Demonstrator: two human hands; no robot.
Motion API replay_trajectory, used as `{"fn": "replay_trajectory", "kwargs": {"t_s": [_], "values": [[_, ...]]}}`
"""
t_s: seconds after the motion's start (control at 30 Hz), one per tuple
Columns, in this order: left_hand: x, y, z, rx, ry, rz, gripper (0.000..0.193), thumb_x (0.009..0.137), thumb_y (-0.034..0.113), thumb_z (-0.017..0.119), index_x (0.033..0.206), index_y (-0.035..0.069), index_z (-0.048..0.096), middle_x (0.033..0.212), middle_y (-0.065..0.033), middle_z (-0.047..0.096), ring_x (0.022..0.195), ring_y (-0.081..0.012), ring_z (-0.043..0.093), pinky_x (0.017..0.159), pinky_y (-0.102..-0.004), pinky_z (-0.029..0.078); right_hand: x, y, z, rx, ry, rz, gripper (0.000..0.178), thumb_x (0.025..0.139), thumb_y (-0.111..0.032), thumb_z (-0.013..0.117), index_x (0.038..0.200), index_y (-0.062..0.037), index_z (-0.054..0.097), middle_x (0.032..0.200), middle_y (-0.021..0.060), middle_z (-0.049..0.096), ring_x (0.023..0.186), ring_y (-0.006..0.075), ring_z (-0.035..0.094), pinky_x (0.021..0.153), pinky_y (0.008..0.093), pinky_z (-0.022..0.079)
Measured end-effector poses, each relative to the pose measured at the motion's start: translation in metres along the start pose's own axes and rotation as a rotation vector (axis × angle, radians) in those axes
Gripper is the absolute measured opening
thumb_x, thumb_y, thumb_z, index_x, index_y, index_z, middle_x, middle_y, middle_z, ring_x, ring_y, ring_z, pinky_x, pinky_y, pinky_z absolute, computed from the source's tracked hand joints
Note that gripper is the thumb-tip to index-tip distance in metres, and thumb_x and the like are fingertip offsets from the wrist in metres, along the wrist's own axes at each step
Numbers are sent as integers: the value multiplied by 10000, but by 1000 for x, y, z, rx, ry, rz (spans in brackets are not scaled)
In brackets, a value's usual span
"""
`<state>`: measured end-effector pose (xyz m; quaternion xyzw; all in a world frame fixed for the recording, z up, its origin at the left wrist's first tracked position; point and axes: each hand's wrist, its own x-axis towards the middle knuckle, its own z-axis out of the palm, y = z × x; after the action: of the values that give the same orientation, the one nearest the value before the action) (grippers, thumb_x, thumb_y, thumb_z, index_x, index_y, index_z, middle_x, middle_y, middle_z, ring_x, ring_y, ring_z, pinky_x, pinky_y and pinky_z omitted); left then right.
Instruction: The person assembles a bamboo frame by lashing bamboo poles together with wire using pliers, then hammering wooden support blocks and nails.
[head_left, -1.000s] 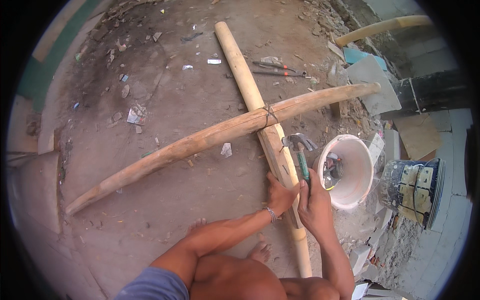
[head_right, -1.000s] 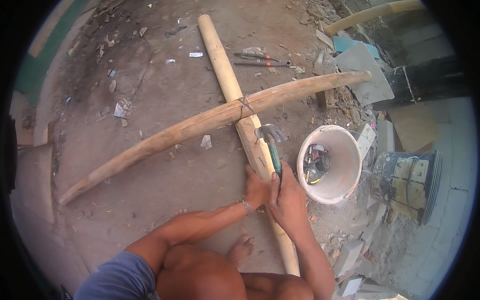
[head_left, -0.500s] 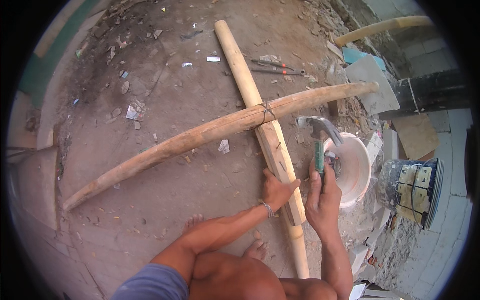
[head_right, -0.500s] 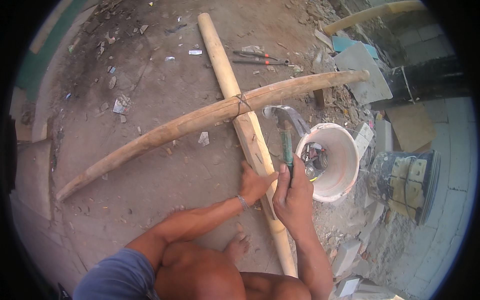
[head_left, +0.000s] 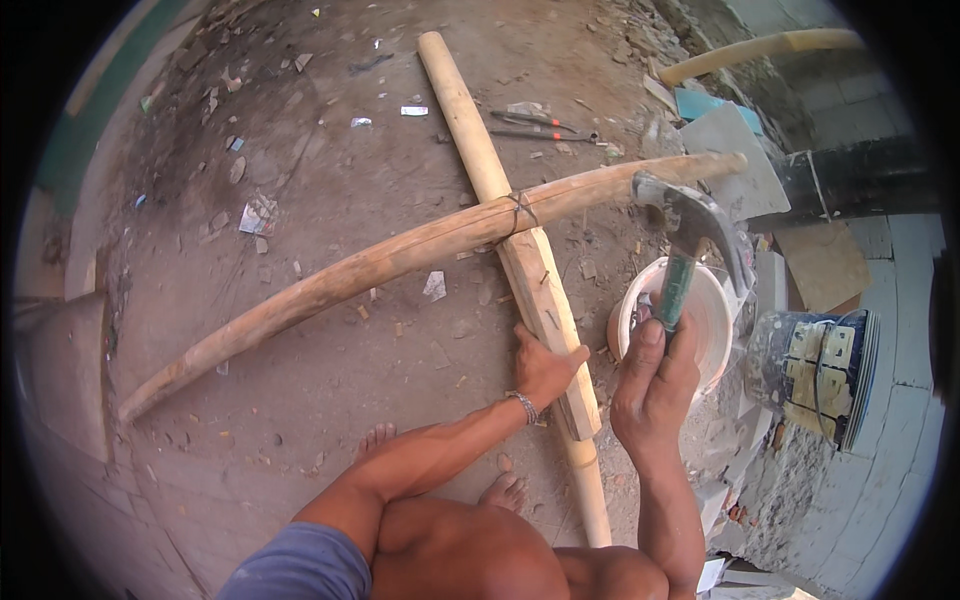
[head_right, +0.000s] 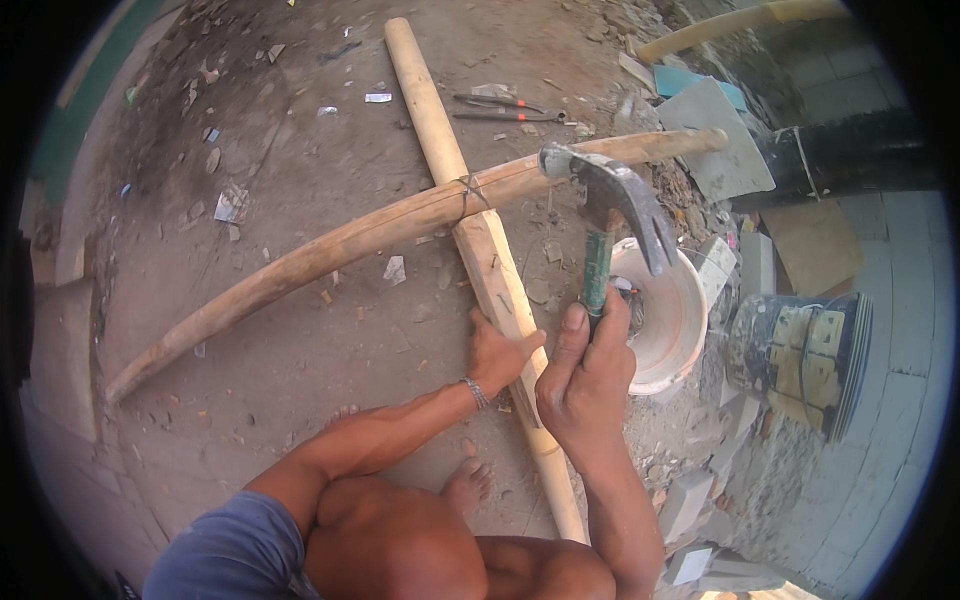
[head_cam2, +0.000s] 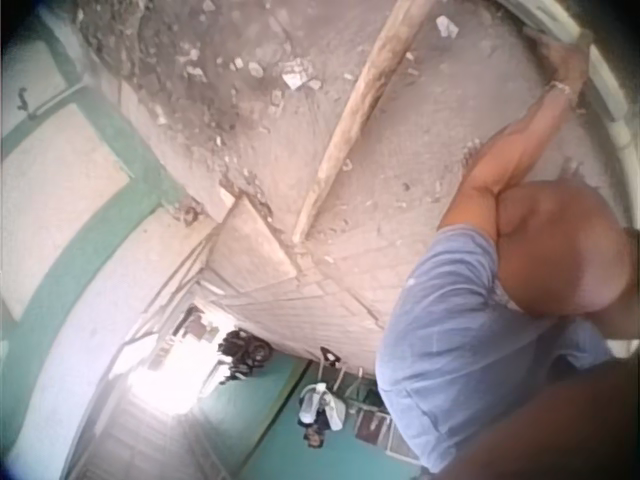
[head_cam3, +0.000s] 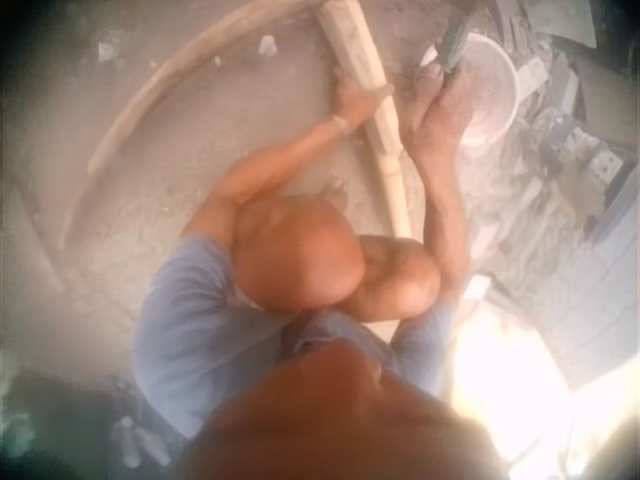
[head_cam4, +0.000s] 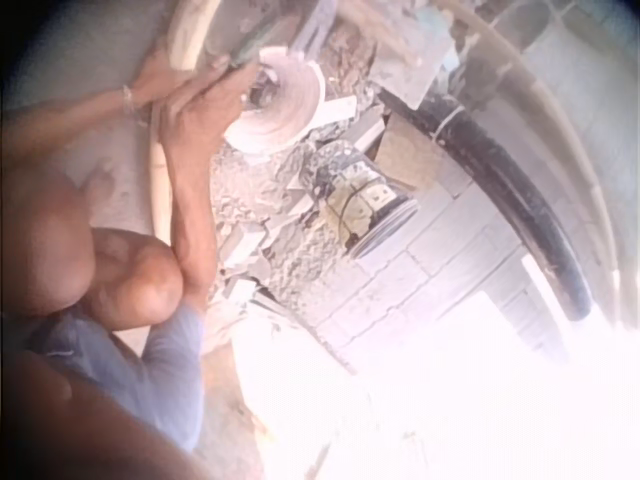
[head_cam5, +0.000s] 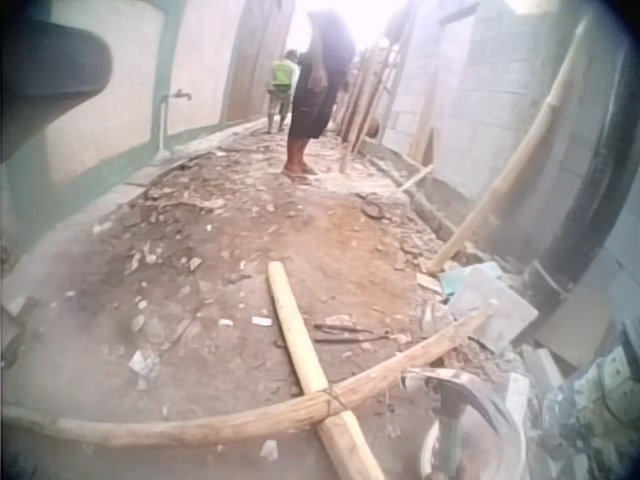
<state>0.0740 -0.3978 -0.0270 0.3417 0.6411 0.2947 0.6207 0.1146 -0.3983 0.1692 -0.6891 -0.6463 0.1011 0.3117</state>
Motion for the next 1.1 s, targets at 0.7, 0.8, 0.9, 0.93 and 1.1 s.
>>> {"fn": "replay_trajectory", "kwargs": {"t_s": [0.7, 0.8, 0.9, 0.93, 1.1], "values": [[6, -6, 1, 21, -2, 59, 941, 737, 381, 882, 1286, -148, 332, 1167, -378, 635, 1082, -479, 669, 960, -484, 541, 25, 9, -8, -66, -62, -14, 187, 1097, -173, 494, 1086, 13, 510, 697, 165, 559, 513, 362, 557, 548, 478, 442], [7, 3, -5, 36, -26, 19, 972, 750, 391, 882, 1315, -166, 321, 1216, -376, 617, 1138, -457, 660, 978, -462, 539, 43, -37, -32, 390, 189, 128, 271, 1140, -271, 405, 1130, -27, 523, 736, 1, 508, 502, 48, 457, 451, 244, 374], [5, -1, 2, 54, -30, 35, 956, 748, 383, 879, 1310, -159, 327, 1201, -373, 627, 1114, -463, 666, 969, -469, 540, 27, -9, -3, 509, 242, 165, 254, 1137, -267, 423, 1115, -34, 518, 699, 52, 519, 505, 145, 514, 458, 319, 450], [3, 0, 8, 50, -38, 39, 943, 744, 377, 876, 1301, -155, 334, 1187, -373, 634, 1096, -473, 667, 967, -477, 538, 9, 32, 10, 85, -105, 141, 259, 1131, -262, 436, 1088, -17, 510, 711, 109, 531, 520, 220, 528, 514, 392, 461], [3, -16, 14, -19, 29, 72, 935, 743, 397, 869, 1294, -154, 352, 1168, -383, 639, 1089, -484, 666, 968, -481, 532, -6, 38, 9, -168, -384, 228, 262, 1103, -236, 480, 1031, 16, 495, 767, 262, 576, 647, 429, 565, 665, 528, 447]]}}
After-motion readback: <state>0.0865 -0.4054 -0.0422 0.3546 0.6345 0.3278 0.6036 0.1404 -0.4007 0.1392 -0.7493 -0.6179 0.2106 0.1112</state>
